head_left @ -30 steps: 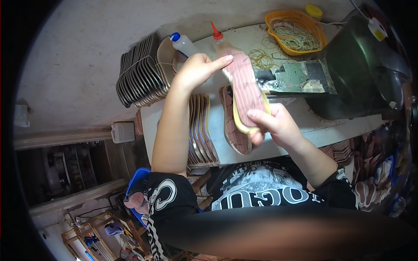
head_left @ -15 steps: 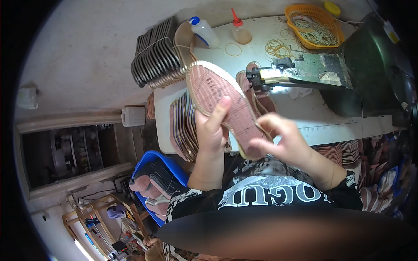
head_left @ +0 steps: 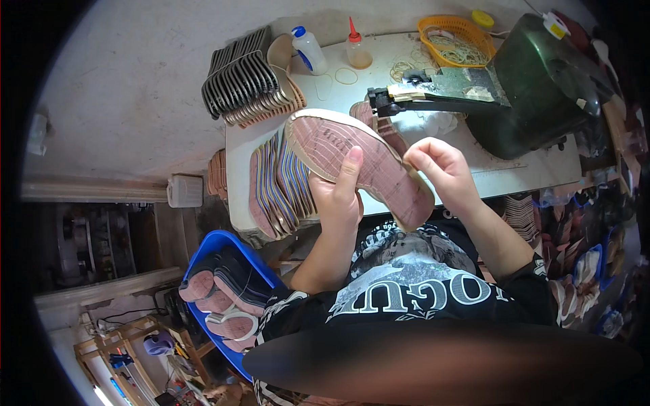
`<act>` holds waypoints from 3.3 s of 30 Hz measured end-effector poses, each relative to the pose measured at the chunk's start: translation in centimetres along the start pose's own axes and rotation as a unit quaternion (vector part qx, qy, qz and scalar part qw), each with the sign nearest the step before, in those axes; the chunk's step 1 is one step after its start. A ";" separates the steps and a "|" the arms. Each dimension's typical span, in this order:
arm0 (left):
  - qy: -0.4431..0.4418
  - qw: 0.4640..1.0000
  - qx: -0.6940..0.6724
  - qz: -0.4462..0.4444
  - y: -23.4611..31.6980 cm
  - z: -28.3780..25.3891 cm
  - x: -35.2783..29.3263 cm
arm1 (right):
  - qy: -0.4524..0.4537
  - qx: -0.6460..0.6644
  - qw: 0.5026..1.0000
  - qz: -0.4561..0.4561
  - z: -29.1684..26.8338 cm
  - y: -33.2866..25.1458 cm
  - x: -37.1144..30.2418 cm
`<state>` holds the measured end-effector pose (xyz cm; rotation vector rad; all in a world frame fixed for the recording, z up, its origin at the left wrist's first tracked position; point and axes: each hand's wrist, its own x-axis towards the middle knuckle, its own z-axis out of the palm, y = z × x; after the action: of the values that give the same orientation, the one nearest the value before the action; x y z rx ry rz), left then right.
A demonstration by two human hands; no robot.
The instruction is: The recorder is organizing and inspecting individual shoe sole or insole components at a manufacturing workstation.
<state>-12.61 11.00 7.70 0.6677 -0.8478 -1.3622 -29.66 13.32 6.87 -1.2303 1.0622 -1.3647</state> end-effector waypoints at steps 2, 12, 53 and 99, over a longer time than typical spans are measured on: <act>0.012 1.000 -0.006 -0.001 0.2 0.2 -0.4 | -0.027 -0.132 0.985 -0.105 0.3 -1.4 0.3; -0.023 0.995 -0.051 -0.077 1.3 0.2 -1.2 | -0.086 -0.083 0.993 0.010 -0.1 -2.7 -0.2; -0.029 0.932 0.359 -0.035 -8.1 1.1 15.7 | -0.092 0.299 0.905 0.287 -0.4 2.1 -0.3; -0.467 0.655 0.540 -0.247 -0.1 2.8 20.7 | 0.031 0.292 0.924 0.246 -0.6 0.4 9.4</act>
<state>-14.87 -9.37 11.89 1.1527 -2.5989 -1.5906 -30.33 4.00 7.78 -0.4423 0.8366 -1.1965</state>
